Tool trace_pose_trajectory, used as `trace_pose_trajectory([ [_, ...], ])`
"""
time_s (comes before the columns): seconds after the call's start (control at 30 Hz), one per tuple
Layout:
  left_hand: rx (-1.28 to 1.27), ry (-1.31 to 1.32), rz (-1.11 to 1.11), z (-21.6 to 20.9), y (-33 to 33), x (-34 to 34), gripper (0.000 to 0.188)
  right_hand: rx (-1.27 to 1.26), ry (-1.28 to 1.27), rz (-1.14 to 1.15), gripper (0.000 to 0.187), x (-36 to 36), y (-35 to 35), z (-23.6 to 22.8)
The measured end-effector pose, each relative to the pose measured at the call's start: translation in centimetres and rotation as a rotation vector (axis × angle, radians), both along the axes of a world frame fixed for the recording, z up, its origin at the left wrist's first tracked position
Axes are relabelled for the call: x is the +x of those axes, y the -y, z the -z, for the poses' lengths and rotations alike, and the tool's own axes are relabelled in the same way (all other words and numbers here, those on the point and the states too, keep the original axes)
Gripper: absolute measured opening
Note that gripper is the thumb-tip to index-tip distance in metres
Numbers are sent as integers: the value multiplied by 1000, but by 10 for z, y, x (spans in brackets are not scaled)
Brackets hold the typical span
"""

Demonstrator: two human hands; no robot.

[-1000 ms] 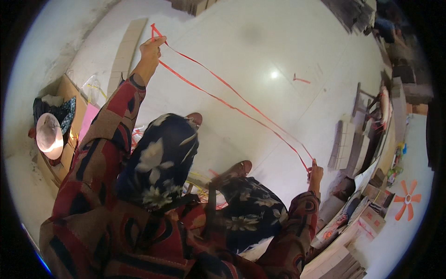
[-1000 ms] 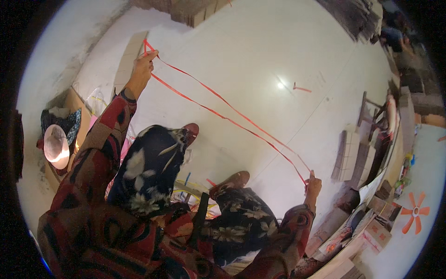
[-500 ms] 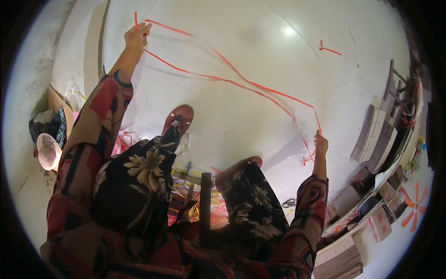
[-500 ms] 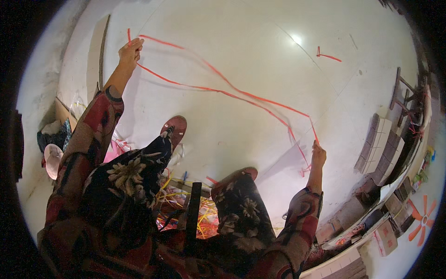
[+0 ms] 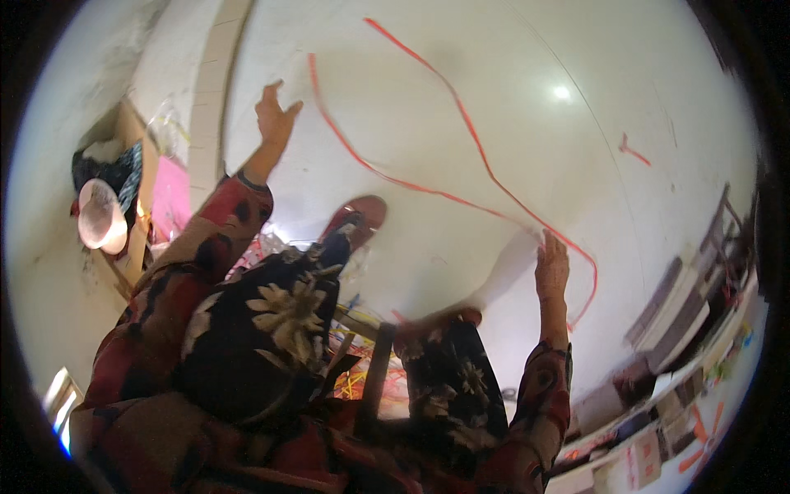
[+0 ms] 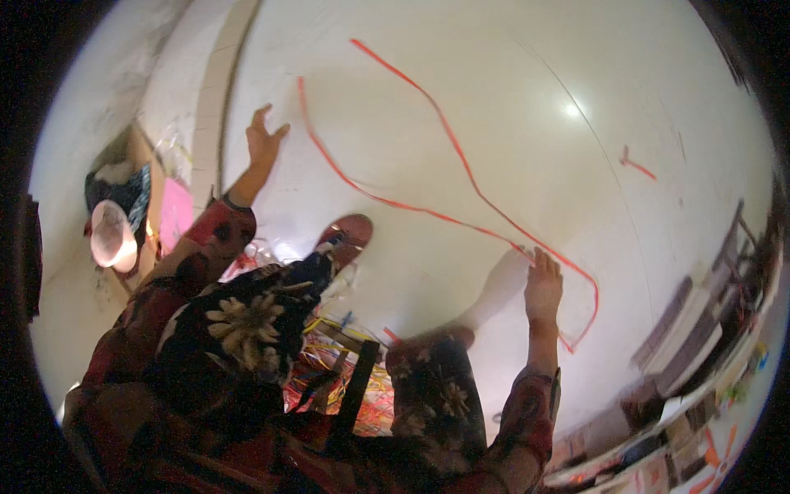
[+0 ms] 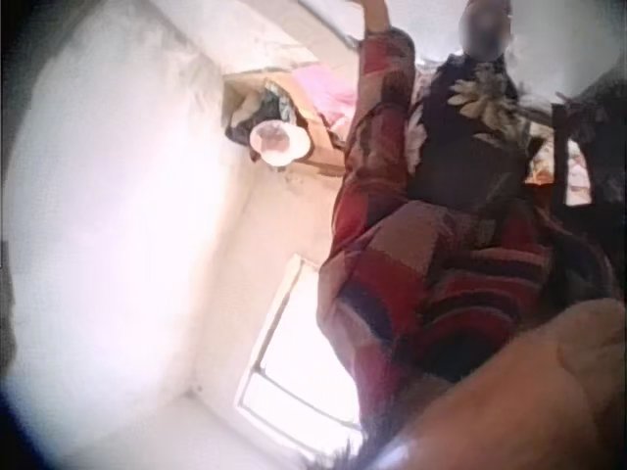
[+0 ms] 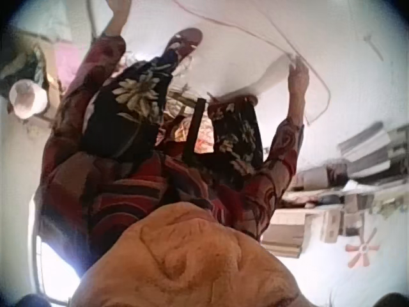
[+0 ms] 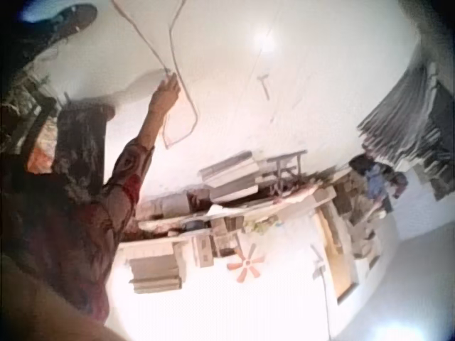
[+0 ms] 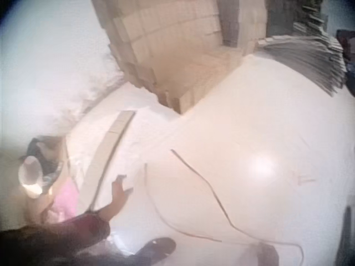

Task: The person gathers a stack of thin paper sheets from a pile, aligns them, and ties them together with a red string. They then cut the excess string with scissors.

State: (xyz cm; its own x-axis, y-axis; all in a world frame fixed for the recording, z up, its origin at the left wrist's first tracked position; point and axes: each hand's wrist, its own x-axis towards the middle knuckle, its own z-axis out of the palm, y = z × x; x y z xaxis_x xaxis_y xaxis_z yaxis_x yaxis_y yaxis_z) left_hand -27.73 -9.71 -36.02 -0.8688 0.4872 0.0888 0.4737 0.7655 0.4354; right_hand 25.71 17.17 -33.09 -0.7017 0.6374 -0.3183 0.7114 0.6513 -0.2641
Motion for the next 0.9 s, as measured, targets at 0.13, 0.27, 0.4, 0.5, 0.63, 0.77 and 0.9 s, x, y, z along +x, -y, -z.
trace_pose_trajectory([
  [0.13, -155, -193, -135, -19, 84, -15, 72, -211, 38, 40, 39, -42, -13, 32],
  [0.27, -402, -168, -439, -21, 150, -51, 94, -171, -183, 309, 40, -51, -46, 32],
  [0.4, -373, 124, -445, -1, 240, -114, 102, -233, -272, 347, 35, -51, -41, 12],
  [0.5, -317, 225, -461, 30, 273, -150, 100, -300, -212, 360, 36, -14, -21, -9],
  [0.63, -378, 344, -325, 49, 301, -195, 92, -447, 64, 517, 33, 59, 10, -50],
  [0.77, -301, 378, -232, 67, 270, -216, 102, -425, 224, 598, 32, 146, 50, -95],
  [0.9, -138, 575, -98, 31, 269, -209, 84, -668, 280, 1132, 32, 178, 86, -132],
])
